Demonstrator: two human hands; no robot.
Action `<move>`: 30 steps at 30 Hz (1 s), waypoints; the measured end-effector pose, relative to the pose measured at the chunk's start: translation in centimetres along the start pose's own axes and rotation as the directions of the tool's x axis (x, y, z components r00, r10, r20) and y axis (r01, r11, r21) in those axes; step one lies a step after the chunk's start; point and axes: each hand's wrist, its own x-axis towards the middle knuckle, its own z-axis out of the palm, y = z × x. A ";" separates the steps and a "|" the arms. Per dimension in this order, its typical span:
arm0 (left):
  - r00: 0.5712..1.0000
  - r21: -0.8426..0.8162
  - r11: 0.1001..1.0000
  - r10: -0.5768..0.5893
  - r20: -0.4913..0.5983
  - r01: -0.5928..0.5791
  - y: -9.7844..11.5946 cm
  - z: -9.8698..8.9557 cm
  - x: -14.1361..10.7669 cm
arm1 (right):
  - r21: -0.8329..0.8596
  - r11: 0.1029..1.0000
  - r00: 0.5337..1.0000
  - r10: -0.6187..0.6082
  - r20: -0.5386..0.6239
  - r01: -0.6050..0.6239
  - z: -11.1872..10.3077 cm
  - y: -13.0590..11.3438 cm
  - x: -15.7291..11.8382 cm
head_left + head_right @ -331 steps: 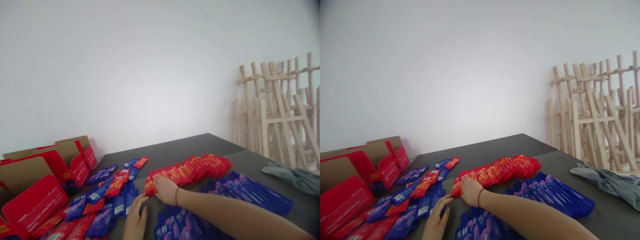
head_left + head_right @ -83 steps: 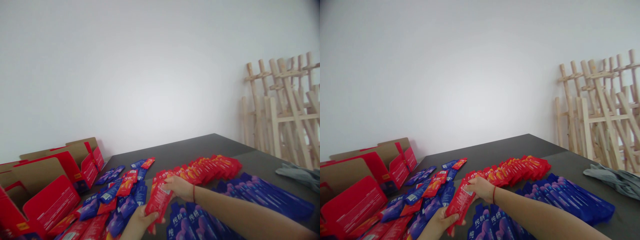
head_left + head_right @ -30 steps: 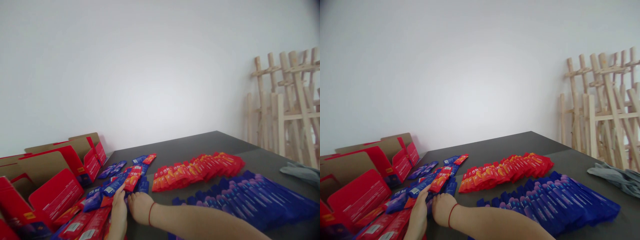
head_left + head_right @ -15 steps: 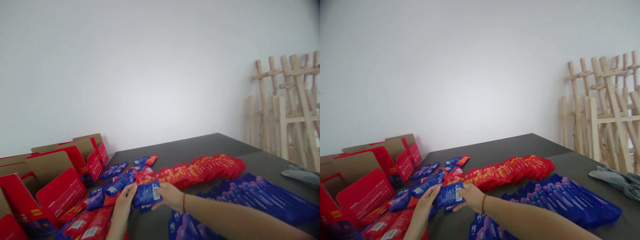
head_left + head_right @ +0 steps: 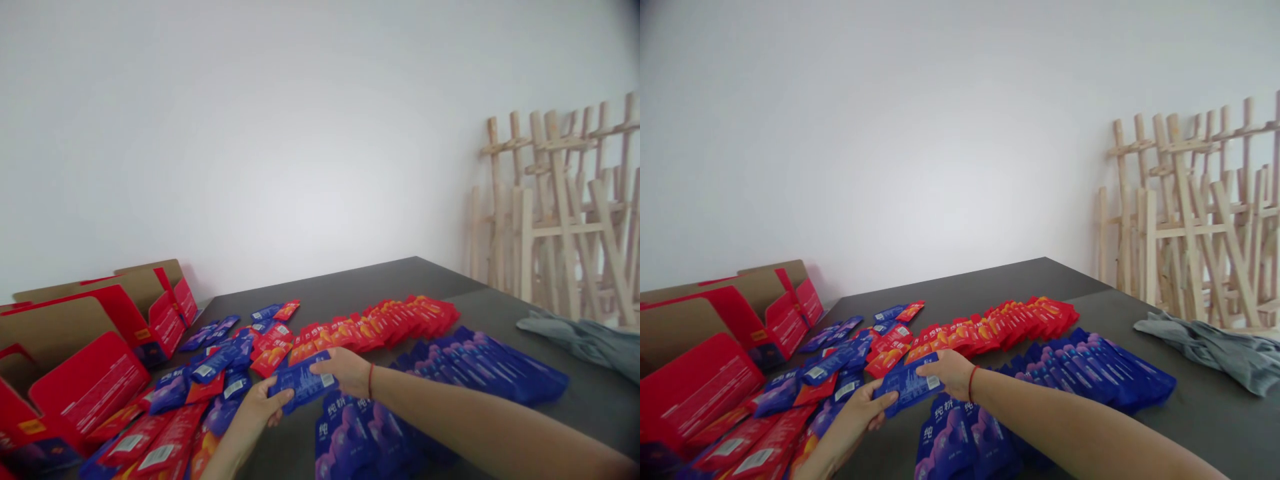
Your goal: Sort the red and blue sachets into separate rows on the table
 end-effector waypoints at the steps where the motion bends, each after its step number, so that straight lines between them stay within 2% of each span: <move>1: 1.000 0.004 1.000 0.002 0.021 -0.002 -0.1 0.3 0.0 | -0.030 0.999 1.000 0.011 0.000 -0.011 -0.3 -0.3 -0.4; 4: 0.997 0.026 0.999 0.029 0.076 -0.032 -0.4 1.0 0.2 | -0.146 0.989 1.000 0.006 -0.015 -0.008 -1.5 -1.3 -2.0; 6: 0.992 0.057 0.997 0.054 0.112 -0.060 -0.7 1.3 0.6 | -0.281 0.956 0.996 -0.089 -0.024 0.079 -2.6 -2.1 -3.6; 7: 0.991 0.084 0.993 0.073 0.111 -0.083 -0.8 1.4 0.7 | -0.411 0.898 0.984 -0.177 -0.006 0.159 -3.1 -2.4 -4.4; 8: 0.990 0.120 0.986 0.101 0.097 -0.112 -1.0 1.5 0.8 | -0.566 0.786 0.961 -0.272 0.046 0.250 -3.5 -2.5 -5.3; 9: 0.988 0.164 0.975 0.138 0.076 -0.149 -1.1 1.6 0.8 | -0.714 0.614 0.926 -0.352 0.133 0.336 -3.8 -2.4 -6.1; 11: 0.969 0.267 0.931 0.238 0.071 -0.248 -1.0 2.2 0.5 | -0.883 0.194 0.852 -0.412 0.322 0.428 -4.1 -1.3 -7.7; 12: 0.951 0.311 0.899 0.289 0.108 -0.309 -0.9 2.6 0.2 | -0.905 0.032 0.833 -0.404 0.377 0.425 -4.1 -0.4 -8.3; 13: 0.930 0.345 0.864 0.329 0.165 -0.367 -0.7 3.0 -0.2 | -0.910 -0.100 0.820 -0.403 0.406 0.402 -3.9 0.8 -8.9; 15: 0.888 0.383 0.808 0.351 0.298 -0.448 -0.7 3.7 -0.9 | -0.909 -0.267 0.810 -0.421 0.409 0.320 -3.5 3.5 -9.6; 18: 0.851 0.437 0.760 0.284 0.441 -0.480 -2.0 4.3 -1.2 | -0.896 -0.355 0.792 -0.448 0.415 0.269 -2.9 7.1 -10.0; 21: 0.818 0.495 0.686 0.268 0.510 -0.533 -5.3 4.3 -0.6 | -0.877 -0.398 0.750 -0.486 0.449 0.267 -2.8 8.6 -10.0; 24: 0.815 0.569 0.614 0.234 0.530 -0.547 -8.9 4.4 0.3 | -0.876 -0.403 0.725 -0.516 0.457 0.265 -3.0 8.0 -10.0; 26: 0.830 0.633 0.558 0.213 0.516 -0.537 -10.5 4.9 0.7 | -0.877 -0.389 0.728 -0.509 0.459 0.281 -3.3 7.1 -10.2; 28: 0.831 0.671 0.498 0.241 0.501 -0.549 -11.0 5.6 0.7 | -0.874 -0.382 0.730 -0.497 0.469 0.301 -3.6 6.2 -10.5; 30: 0.822 0.685 0.455 0.291 0.489 -0.568 -10.6 6.3 0.4 | -0.867 -0.384 0.722 -0.495 0.483 0.318 -3.8 5.8 -10.7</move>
